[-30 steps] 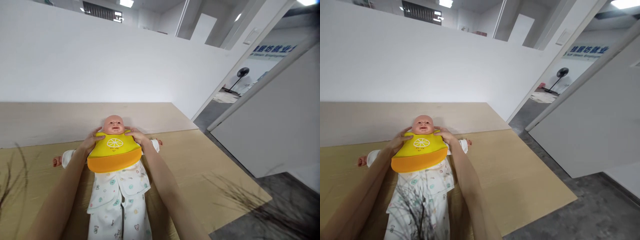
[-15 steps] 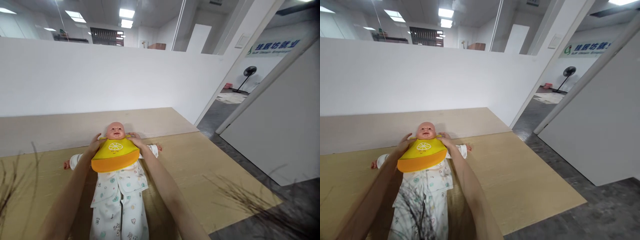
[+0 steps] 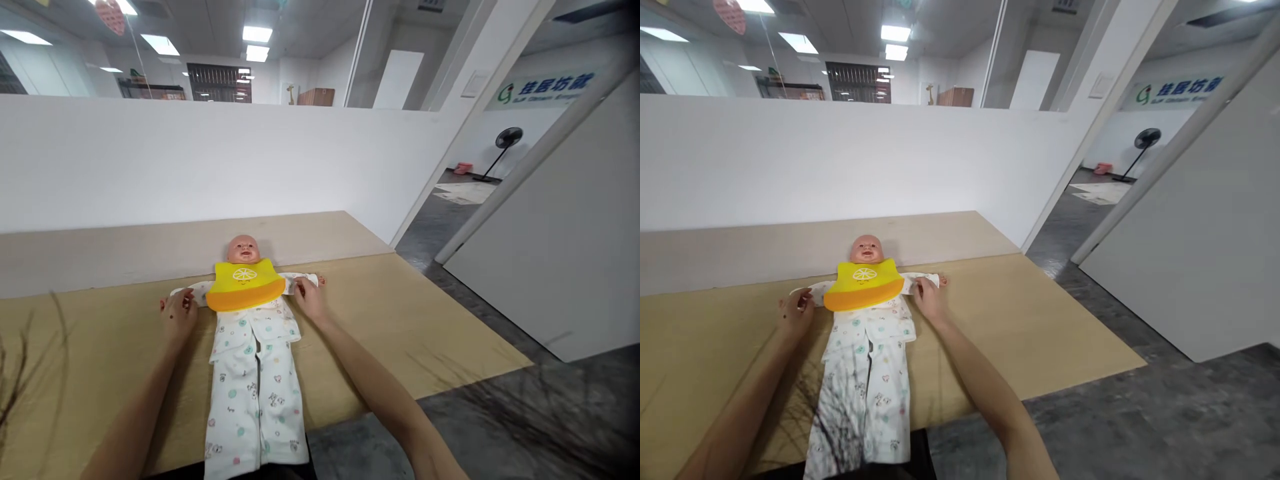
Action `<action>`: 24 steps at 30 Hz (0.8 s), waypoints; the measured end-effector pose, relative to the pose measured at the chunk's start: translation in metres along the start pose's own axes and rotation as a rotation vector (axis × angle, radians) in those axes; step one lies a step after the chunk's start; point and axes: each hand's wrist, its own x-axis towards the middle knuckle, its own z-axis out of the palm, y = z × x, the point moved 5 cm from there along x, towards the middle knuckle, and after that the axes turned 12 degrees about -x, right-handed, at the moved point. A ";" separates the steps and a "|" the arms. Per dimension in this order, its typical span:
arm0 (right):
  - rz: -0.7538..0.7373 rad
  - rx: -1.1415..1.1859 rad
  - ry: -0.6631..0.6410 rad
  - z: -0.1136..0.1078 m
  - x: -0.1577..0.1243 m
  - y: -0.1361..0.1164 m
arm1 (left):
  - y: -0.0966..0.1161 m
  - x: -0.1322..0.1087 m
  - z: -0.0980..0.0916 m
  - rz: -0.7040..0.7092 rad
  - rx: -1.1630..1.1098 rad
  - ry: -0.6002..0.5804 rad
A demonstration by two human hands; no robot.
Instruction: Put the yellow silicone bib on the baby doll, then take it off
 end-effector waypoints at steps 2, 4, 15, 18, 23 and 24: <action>0.002 0.019 -0.017 0.001 -0.011 -0.007 | 0.010 -0.015 0.007 0.084 0.052 -0.031; -0.024 0.034 -0.013 -0.002 -0.016 -0.020 | 0.022 -0.026 0.016 0.180 0.099 -0.056; -0.166 -0.059 -0.135 0.007 -0.014 -0.047 | 0.027 -0.034 0.035 0.334 0.235 -0.127; -0.152 -0.079 -0.140 0.007 -0.014 -0.048 | 0.027 -0.034 0.036 0.336 0.242 -0.132; -0.157 -0.150 -0.156 0.008 -0.015 -0.050 | 0.027 -0.033 0.035 0.298 0.080 -0.085; -0.163 -0.163 -0.153 0.008 -0.015 -0.050 | 0.026 -0.032 0.036 0.312 0.104 -0.080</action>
